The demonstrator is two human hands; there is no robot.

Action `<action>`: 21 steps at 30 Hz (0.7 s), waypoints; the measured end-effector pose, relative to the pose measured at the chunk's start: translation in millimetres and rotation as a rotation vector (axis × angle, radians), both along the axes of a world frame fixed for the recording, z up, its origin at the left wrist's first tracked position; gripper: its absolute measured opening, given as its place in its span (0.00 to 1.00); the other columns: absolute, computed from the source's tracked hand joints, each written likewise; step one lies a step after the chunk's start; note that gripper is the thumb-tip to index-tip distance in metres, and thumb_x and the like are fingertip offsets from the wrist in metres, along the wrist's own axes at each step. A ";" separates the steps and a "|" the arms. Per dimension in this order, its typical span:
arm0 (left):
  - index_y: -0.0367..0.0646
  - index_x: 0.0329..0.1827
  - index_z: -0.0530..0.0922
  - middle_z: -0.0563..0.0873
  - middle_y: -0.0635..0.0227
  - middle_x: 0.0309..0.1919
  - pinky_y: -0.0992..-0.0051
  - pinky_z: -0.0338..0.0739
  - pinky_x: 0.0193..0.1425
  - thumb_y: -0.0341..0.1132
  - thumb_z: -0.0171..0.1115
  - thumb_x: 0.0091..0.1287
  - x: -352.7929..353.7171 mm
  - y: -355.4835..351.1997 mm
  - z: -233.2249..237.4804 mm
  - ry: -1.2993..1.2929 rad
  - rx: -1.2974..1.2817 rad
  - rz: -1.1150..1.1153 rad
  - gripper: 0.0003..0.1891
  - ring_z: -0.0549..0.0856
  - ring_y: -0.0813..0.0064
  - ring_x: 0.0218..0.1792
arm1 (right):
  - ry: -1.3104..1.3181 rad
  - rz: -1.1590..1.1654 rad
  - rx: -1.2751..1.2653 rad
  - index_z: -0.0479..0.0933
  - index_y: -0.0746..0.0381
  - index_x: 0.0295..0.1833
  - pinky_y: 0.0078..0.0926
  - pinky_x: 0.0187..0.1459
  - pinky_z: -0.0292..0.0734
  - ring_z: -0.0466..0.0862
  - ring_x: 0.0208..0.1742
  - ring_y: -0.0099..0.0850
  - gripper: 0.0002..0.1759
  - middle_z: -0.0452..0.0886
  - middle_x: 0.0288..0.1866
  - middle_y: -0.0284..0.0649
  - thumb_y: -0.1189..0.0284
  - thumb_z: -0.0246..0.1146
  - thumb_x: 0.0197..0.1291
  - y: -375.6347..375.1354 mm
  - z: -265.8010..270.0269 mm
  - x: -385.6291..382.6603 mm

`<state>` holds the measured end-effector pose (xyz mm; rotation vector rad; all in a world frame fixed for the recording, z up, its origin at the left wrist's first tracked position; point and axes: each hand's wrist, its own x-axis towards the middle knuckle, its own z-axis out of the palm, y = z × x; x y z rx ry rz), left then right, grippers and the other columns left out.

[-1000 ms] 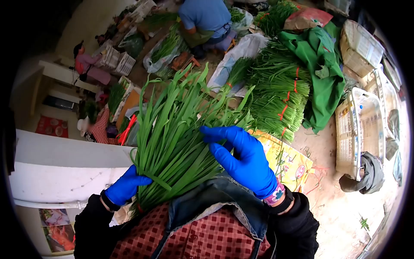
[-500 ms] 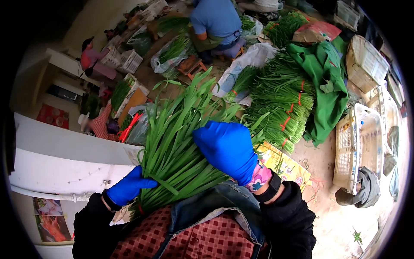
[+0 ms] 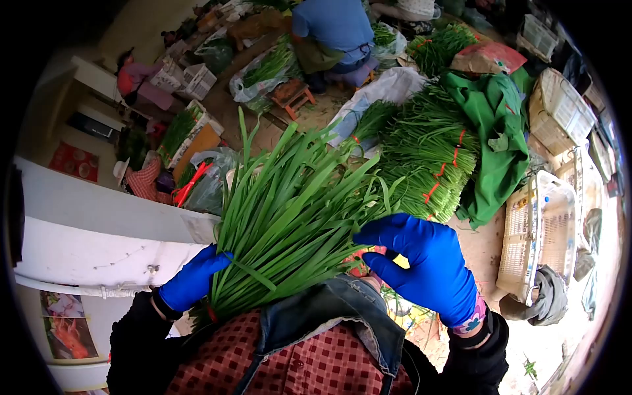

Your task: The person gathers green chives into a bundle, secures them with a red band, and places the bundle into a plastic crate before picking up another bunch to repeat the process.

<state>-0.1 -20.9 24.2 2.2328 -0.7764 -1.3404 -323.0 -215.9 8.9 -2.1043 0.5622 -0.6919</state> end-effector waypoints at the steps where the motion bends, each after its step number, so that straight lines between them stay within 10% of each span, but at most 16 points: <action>1: 0.31 0.70 0.60 0.70 0.56 0.66 0.73 0.59 0.71 0.51 0.57 0.68 -3.3 -2.2 3.4 0.003 0.000 0.000 0.37 0.68 0.70 0.67 | -0.082 -0.040 0.143 0.83 0.59 0.44 0.28 0.35 0.79 0.84 0.32 0.37 0.13 0.83 0.44 0.42 0.76 0.66 0.51 3.0 18.2 8.9; 5: 0.31 0.71 0.58 0.71 0.57 0.65 0.73 0.60 0.70 0.49 0.58 0.68 -12.3 -11.7 13.2 0.165 -0.082 -0.037 0.37 0.68 0.70 0.67 | -0.315 0.031 -0.048 0.80 0.59 0.51 0.28 0.35 0.79 0.84 0.33 0.38 0.17 0.82 0.46 0.46 0.78 0.64 0.52 -9.1 22.5 42.1; 11: 0.34 0.70 0.60 0.73 0.61 0.63 0.73 0.63 0.68 0.43 0.61 0.68 -14.6 -10.1 14.8 0.233 -0.142 -0.035 0.33 0.71 0.72 0.63 | 0.078 -0.036 -0.265 0.77 0.58 0.58 0.30 0.39 0.80 0.84 0.38 0.43 0.22 0.83 0.44 0.47 0.78 0.63 0.56 -11.2 -6.8 66.9; 21: 0.37 0.70 0.62 0.75 0.64 0.61 0.73 0.68 0.66 0.28 0.63 0.64 -17.6 -8.8 10.9 0.365 -0.197 0.034 0.31 0.74 0.73 0.61 | 0.012 0.177 0.211 0.80 0.53 0.55 0.27 0.33 0.77 0.82 0.28 0.32 0.22 0.84 0.39 0.39 0.72 0.68 0.52 -6.6 -18.0 59.5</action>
